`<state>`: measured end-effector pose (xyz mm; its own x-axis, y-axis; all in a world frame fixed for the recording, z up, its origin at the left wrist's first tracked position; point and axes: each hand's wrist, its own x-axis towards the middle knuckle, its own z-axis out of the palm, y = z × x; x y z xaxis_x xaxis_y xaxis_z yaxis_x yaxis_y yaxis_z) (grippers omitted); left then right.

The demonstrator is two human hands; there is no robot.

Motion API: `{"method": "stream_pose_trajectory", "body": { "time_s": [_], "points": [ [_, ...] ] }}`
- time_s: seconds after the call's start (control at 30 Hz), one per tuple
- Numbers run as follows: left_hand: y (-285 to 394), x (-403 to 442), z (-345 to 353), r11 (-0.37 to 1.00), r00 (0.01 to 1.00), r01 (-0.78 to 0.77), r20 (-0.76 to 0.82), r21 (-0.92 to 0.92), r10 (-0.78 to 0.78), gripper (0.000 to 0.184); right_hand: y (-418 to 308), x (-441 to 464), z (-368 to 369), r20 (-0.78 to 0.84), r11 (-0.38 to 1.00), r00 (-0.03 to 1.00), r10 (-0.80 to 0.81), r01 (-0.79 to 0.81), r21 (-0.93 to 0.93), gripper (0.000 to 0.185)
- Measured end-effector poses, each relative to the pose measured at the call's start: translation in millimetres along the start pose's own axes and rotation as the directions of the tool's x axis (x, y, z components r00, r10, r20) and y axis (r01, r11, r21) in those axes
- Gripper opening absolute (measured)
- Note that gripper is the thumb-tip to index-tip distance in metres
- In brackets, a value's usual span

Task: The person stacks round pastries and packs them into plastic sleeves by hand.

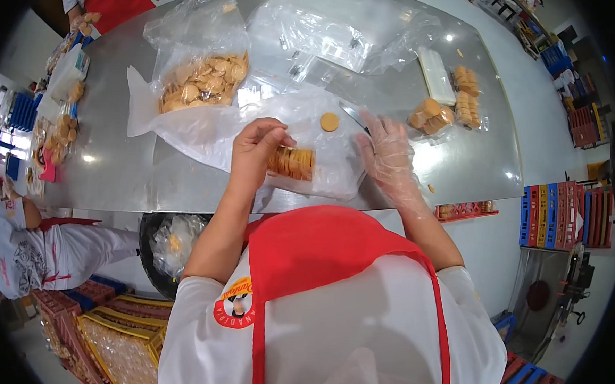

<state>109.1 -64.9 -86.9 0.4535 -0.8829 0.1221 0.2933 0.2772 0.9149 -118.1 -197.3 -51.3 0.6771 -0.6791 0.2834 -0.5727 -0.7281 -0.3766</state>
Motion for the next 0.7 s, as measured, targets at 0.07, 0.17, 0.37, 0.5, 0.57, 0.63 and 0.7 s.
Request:
{"method": "stream_pose_trajectory", "body": {
  "time_s": [0.07, 0.17, 0.37, 0.5, 0.57, 0.63, 0.7],
  "points": [
    [2, -4, 10, 0.996, 0.997, 0.032, 0.064, 0.088, -0.038, 0.009, -34, 3, -8, -0.104, 0.912, 0.993, -0.054, 0.091, 0.4, 0.049],
    [1, -8, 22, 0.988, 0.991, 0.02, 0.126, 0.155, -0.04, 0.01, -68, 15, -9, -0.087, 0.878, 0.982, -0.17, 0.191, 0.438, 0.034],
    [0, -12, 23, 0.992, 0.997, -0.039, 0.076, 0.123, 0.03, 0.033, -69, 20, 8, 0.089, 0.817, 0.981, -0.17, 0.089, 0.57, 0.013],
    [-12, -15, 15, 0.931, 0.987, 0.073, 0.11, 0.357, -0.119, 0.045, -71, 18, 15, 0.17, 0.658, 0.982, -0.085, -0.073, 0.75, 0.01],
    [-17, -16, 5, 0.894, 0.973, 0.081, 0.159, 0.441, -0.166, 0.04, -78, 16, 10, 0.245, 0.579, 0.966, -0.085, -0.152, 0.801, 0.01],
    [-6, -15, 2, 0.888, 0.964, 0.074, 0.195, 0.454, -0.18, 0.032, -81, 22, -10, 0.256, 0.814, 0.931, -0.258, 0.066, 0.578, 0.011],
    [19, -11, -2, 0.819, 0.912, 0.124, 0.26, 0.561, -0.317, 0.03, -80, 27, -29, 0.279, 0.852, 0.869, -0.407, 0.251, 0.459, 0.009]
  ]
}}
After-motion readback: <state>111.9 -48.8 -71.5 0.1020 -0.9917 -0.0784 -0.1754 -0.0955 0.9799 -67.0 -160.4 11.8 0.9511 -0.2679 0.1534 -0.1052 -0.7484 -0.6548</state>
